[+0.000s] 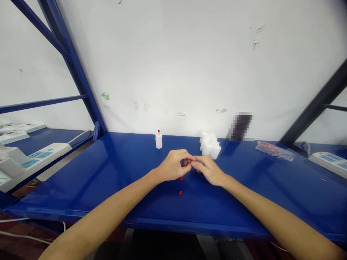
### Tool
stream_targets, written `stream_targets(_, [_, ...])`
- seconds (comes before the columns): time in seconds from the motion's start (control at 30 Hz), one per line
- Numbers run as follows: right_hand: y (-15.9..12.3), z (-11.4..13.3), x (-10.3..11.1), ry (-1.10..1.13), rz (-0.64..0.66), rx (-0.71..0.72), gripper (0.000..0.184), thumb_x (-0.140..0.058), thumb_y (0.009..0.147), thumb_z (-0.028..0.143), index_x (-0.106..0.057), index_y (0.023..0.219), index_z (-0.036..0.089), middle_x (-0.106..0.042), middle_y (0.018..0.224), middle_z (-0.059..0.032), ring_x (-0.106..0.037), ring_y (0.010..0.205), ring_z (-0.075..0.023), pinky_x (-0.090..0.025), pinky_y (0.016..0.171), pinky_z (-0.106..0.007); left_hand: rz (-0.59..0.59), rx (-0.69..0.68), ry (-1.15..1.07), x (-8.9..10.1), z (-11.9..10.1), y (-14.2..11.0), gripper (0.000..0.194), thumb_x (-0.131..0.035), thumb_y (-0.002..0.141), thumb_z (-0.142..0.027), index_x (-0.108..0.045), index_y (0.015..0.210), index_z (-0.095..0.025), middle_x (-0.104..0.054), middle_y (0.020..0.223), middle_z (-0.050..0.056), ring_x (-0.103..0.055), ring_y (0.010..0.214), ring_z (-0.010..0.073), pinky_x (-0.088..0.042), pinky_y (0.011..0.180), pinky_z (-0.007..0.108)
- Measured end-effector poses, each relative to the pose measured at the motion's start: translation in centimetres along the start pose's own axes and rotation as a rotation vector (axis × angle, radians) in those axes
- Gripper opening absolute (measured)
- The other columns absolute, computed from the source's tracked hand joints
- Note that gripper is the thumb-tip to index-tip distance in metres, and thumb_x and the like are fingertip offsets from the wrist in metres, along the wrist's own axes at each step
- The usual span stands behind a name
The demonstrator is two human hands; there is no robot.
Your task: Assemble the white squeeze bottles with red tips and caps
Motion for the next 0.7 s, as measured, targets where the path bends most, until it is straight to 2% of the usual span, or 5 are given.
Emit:
stream_targets(0.13, [-0.16, 0.39, -0.07, -0.008, 0.046, 0.017, 0.042, -0.042, 0.096, 0.049, -0.058, 0.072, 0.018, -0.051, 0.059, 0.0019, -0.046, 0.055, -0.0136, -0.032, 0.055, -0.027, 0.063, -0.011, 0.066, -0.03, -0.15, -0.06, 0.014, -0.060, 0.079, -0.012, -0.070, 0.087, -0.016, -0.064, 0.076, 0.001, -0.057, 0.067, 0.0103, -0.046, 0.068, 0.025])
stream_targets(0.3, [0.02, -0.12, 0.08, 0.121, 0.025, -0.045, 0.044, -0.032, 0.099, 0.044, -0.051, 0.068, 0.019, -0.053, 0.060, 0.0008, -0.050, 0.058, -0.0149, -0.037, 0.059, -0.027, 0.033, 0.001, 0.238, 0.47, -0.02, 0.25, 0.005, -0.066, 0.078, -0.019, -0.070, 0.081, -0.019, -0.066, 0.070, -0.001, -0.058, 0.074, 0.0149, -0.042, 0.077, 0.032])
stream_targets(0.4, [0.16, -0.40, 0.12, 0.198, 0.031, -0.088, 0.047, -0.021, 0.101, 0.040, -0.048, 0.068, 0.020, -0.052, 0.060, 0.0004, -0.052, 0.059, -0.0155, -0.039, 0.060, -0.028, 0.034, 0.025, 0.148, 0.47, 0.03, 0.21, 0.008, -0.064, 0.082, -0.021, -0.071, 0.084, -0.018, -0.070, 0.073, 0.000, -0.061, 0.069, 0.0126, -0.045, 0.075, 0.029])
stream_targets(0.57, [0.09, -0.24, 0.09, 0.092, 0.018, -0.039, 0.044, -0.025, 0.100, 0.038, -0.046, 0.066, 0.020, -0.053, 0.061, 0.0007, -0.051, 0.059, -0.0150, -0.037, 0.061, -0.028, 0.055, 0.144, -0.040, 0.18, 0.29, -0.09, 0.015, -0.060, 0.081, -0.019, -0.071, 0.091, -0.015, -0.069, 0.070, 0.001, -0.057, 0.055, 0.0085, -0.047, 0.055, 0.020])
stream_targets(0.7, [-0.03, 0.17, 0.16, -0.058, 0.019, -0.024, 0.037, -0.036, 0.098, 0.039, -0.047, 0.068, 0.020, -0.055, 0.062, 0.0010, -0.050, 0.059, -0.0150, -0.035, 0.060, -0.027, 0.083, 0.126, -0.075, 0.08, 0.33, -0.08, 0.015, -0.059, 0.079, -0.014, -0.070, 0.088, -0.015, -0.068, 0.073, 0.001, -0.059, 0.060, 0.0091, -0.050, 0.061, 0.021])
Point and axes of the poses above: each hand's wrist, its own y-axis towards the middle knuckle, its own x-axis out of the back of the hand, z = x × y, the point moved 2 cm from there along y, towards the middle knuckle
